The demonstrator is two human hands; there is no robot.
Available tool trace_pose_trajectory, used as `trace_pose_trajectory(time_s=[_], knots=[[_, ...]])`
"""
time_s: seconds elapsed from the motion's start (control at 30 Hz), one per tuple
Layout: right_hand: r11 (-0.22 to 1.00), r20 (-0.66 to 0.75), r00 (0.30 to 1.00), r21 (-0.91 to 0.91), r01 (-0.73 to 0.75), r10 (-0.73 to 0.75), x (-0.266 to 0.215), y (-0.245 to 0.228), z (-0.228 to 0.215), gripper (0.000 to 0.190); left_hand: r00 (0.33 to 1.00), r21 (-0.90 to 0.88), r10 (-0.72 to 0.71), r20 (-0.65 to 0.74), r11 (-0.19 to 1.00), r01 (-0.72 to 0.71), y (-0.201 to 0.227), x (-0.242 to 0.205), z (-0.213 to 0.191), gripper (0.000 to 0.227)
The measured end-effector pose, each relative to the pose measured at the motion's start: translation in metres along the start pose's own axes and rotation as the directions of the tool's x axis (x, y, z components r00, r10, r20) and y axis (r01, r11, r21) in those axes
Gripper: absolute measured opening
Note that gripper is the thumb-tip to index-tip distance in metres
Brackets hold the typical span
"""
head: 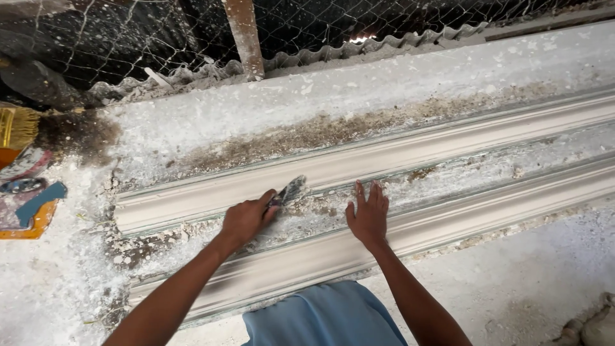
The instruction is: Finishing and smoothing decorative gypsum cornices using a putty knife.
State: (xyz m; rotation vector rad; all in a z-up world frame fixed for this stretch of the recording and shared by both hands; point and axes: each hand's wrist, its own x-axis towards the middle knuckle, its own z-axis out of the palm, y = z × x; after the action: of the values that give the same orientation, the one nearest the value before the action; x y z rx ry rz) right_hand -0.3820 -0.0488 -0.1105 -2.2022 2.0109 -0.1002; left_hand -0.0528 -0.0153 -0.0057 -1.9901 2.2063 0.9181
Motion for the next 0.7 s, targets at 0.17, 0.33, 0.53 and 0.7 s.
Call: trace_pose_trajectory(time_s=[0.17,0.33,0.53,0.7], knots=[[1.0,-0.006,1.0,-0.022,-0.001,0.001,0.001,-0.002,0.002,0.069,0.999,0.034,-0.037,0.029,0.999,0.036,0.002,0.004,-0.002,0.046],[1.0,-0.002,1.0,-0.012,-0.01,0.01,0.002,-0.002,0.0,0.068,0.999,-0.005,-0.019,0.041,1.0,0.019,0.01,0.006,0.002,0.049],[1.0,-0.007,1.0,-0.01,-0.016,0.016,0.001,-0.004,-0.002,0.068,0.999,-0.009,-0.011,0.039,1.0,0.011,0.012,0.013,0.002,0.05],[1.0,-0.011,1.0,-0.004,-0.009,0.009,0.001,-0.002,0.001,0.068,0.999,-0.033,-0.008,0.034,0.999,0.009,0.012,0.015,0.008,0.05]])
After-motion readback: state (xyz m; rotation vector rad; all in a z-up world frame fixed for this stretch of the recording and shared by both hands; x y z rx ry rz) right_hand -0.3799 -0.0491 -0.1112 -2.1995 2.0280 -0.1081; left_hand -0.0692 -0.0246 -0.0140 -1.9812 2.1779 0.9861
